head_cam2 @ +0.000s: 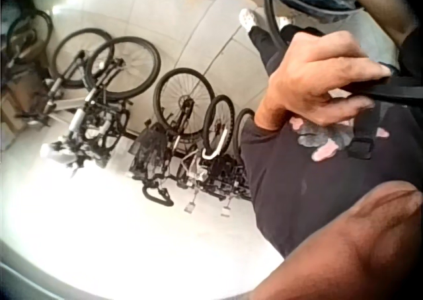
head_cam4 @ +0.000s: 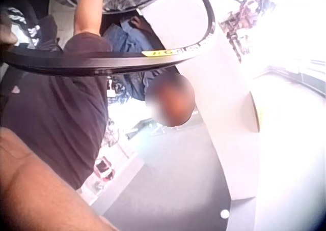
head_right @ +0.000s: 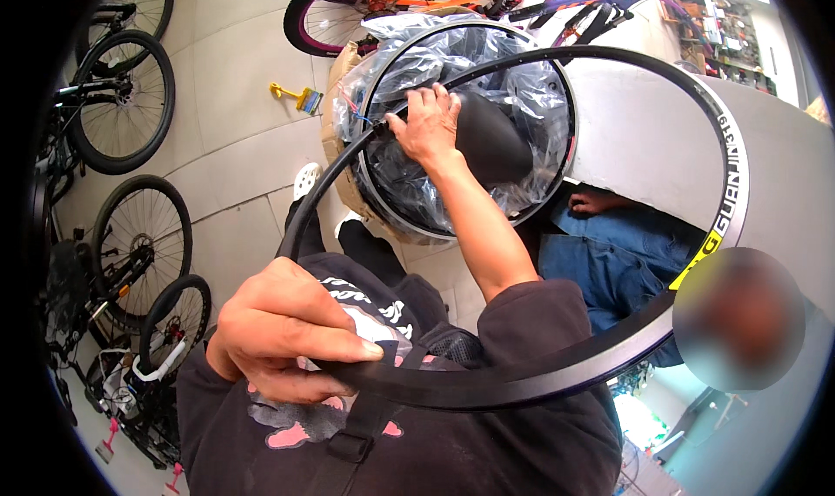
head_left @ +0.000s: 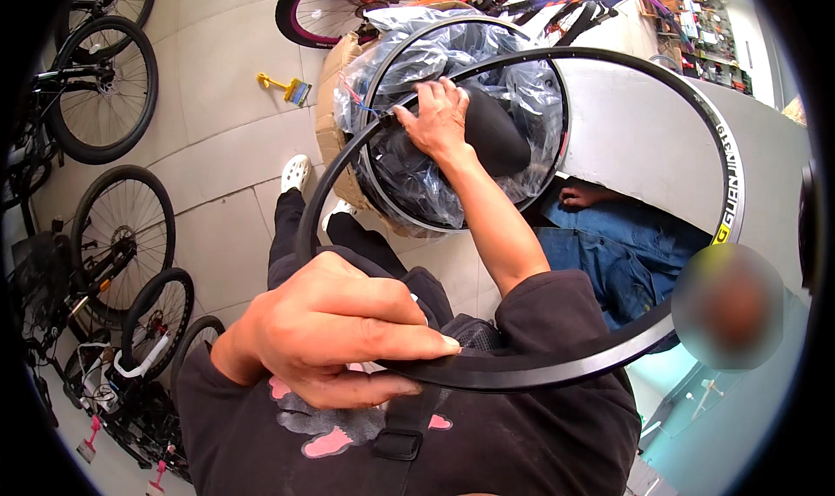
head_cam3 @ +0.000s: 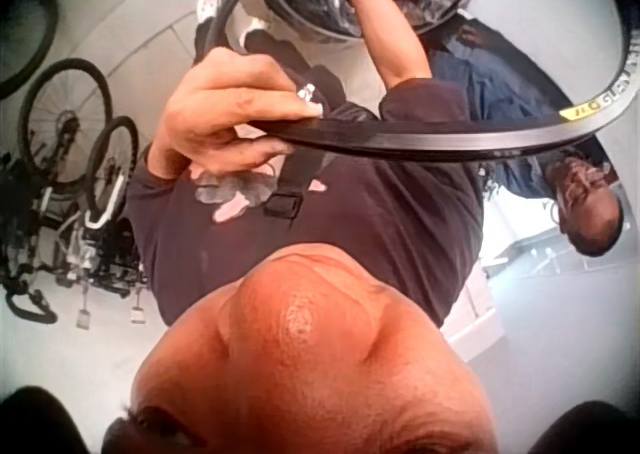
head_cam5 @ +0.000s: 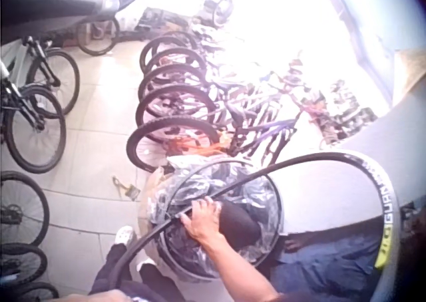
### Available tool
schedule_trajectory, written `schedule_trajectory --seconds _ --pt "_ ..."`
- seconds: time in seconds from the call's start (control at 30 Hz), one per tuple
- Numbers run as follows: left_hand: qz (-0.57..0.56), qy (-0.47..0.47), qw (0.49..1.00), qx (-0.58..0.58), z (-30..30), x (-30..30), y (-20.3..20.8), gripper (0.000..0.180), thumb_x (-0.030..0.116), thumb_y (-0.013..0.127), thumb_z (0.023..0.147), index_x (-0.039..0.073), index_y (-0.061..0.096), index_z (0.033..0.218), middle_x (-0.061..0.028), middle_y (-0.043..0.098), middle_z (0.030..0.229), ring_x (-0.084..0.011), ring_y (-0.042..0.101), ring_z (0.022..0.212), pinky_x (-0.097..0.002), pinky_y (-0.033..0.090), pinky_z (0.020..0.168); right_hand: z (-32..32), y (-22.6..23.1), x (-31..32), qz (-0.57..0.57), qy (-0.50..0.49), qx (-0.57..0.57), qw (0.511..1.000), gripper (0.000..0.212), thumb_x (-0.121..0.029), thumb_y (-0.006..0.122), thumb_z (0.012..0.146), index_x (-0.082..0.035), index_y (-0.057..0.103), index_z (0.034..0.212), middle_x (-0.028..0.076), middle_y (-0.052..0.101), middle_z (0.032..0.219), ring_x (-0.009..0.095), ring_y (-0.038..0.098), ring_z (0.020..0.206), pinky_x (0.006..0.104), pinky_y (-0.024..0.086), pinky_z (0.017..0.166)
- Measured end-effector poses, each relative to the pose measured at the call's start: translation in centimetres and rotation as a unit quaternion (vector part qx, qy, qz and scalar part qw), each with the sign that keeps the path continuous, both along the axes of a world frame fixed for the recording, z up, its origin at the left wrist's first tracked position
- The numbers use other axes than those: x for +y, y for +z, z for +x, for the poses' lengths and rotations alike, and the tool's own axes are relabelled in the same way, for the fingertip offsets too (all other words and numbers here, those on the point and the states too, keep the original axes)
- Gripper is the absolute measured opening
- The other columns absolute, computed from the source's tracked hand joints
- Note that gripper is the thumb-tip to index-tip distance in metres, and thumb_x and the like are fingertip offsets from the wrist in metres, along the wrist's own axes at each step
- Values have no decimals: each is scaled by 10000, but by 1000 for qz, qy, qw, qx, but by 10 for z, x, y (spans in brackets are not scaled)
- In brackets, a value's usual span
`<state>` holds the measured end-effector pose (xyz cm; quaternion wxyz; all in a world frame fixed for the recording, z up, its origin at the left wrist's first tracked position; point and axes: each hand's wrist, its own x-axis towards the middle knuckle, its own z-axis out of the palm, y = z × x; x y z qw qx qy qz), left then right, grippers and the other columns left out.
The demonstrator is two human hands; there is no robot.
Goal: The person handles a bicycle rim and a tire, manipulating them with both hands in a bicycle shop. They appear to be preparing to mount the tire onto the rim, holding the components together and adjusting their position.
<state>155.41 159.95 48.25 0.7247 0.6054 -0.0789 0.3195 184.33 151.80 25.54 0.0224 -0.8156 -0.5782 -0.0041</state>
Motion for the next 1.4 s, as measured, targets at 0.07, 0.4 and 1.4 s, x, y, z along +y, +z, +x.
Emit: schedule_trajectory --seconds 0.07,0.4,1.4 --pt "4 1 1000 1 2 -4 1 388 115 900 728 -16 802 1080 -108 716 816 -192 674 615 -283 500 511 -4 2 -1 -34 -20 134 990 433 -400 744 907 -68 721 1183 205 708 1164 396 627 1183 497 450 1057" --pt "22 -13 1000 14 64 -44 6 463 82 809 850 22 672 1288 -129 652 1013 -303 683 742 -365 548 630 -32 73 -81 32 -237 528 815 369 -307 636 1038 22 709 1187 142 769 1052 227 744 902 362 580 840" --pt "-396 60 738 543 114 27 -388 392 116 643 1012 86 613 1402 -24 723 1049 -166 677 873 -351 524 757 -67 156 -377 424 -570 370 599 99 -147 604 1000 -50 588 997 17 519 680 130 496 491 301 500 463"
